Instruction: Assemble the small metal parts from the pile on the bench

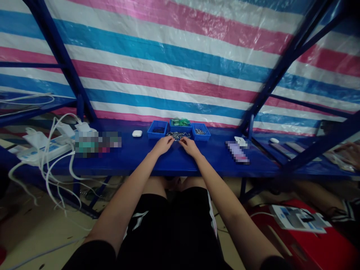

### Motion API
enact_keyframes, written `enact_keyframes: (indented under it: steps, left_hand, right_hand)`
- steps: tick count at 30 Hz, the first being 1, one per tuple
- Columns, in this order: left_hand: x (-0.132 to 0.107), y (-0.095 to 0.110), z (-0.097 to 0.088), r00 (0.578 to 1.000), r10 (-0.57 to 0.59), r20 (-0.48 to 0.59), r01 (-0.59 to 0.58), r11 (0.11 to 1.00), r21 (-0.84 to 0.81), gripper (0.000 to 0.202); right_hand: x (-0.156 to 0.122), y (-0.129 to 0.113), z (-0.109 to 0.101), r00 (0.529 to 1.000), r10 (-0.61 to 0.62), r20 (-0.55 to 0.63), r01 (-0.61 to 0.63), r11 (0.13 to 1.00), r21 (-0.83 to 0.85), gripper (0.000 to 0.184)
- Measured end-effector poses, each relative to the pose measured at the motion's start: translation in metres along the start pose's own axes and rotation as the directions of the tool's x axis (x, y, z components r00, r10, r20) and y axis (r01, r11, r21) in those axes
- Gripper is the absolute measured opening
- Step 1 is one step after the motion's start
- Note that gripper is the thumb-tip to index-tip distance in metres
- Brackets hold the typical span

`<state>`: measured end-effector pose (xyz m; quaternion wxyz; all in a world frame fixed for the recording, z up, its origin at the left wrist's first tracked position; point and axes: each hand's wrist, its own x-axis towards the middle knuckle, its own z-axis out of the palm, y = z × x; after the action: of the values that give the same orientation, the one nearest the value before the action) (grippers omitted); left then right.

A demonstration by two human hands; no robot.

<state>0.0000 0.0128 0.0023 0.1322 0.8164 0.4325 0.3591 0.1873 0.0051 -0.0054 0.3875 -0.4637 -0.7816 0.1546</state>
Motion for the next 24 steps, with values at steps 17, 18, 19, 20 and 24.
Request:
enact_keyframes:
  steps: [17, 18, 19, 20, 24]
  left_hand:
    - [-0.0004, 0.0011, -0.0007, 1.0, 0.008, 0.009, -0.008, 1.0, 0.011, 0.032]
    - [-0.0005, 0.0013, -0.0009, 1.0, 0.009, 0.01, -0.009, 1.0, 0.01, 0.032]
    - [-0.0006, 0.0014, -0.001, 1.0, 0.011, 0.01, -0.011, 1.0, 0.008, 0.032]
    - [-0.0006, 0.0015, -0.0011, 1.0, 0.012, 0.01, -0.012, 1.0, 0.007, 0.032]
    - [-0.0004, 0.0017, -0.0013, 1.0, 0.004, 0.014, -0.004, 1.0, 0.0, 0.032]
  right_hand:
    - [-0.0006, -0.0014, -0.0015, 0.999, -0.028, 0.022, 0.029, 0.999, -0.026, 0.02]
    - [-0.001, -0.0021, -0.0019, 0.999, -0.033, 0.026, 0.034, 0.999, -0.032, 0.021]
    - [-0.0013, -0.0027, -0.0023, 0.999, -0.037, 0.028, 0.038, 0.999, -0.035, 0.022]
    - [-0.0015, -0.0031, -0.0024, 0.999, -0.041, 0.029, 0.042, 0.998, -0.036, 0.023]
    - [-0.0009, -0.0021, -0.0018, 1.0, -0.019, 0.023, 0.019, 1.0, -0.019, 0.021]
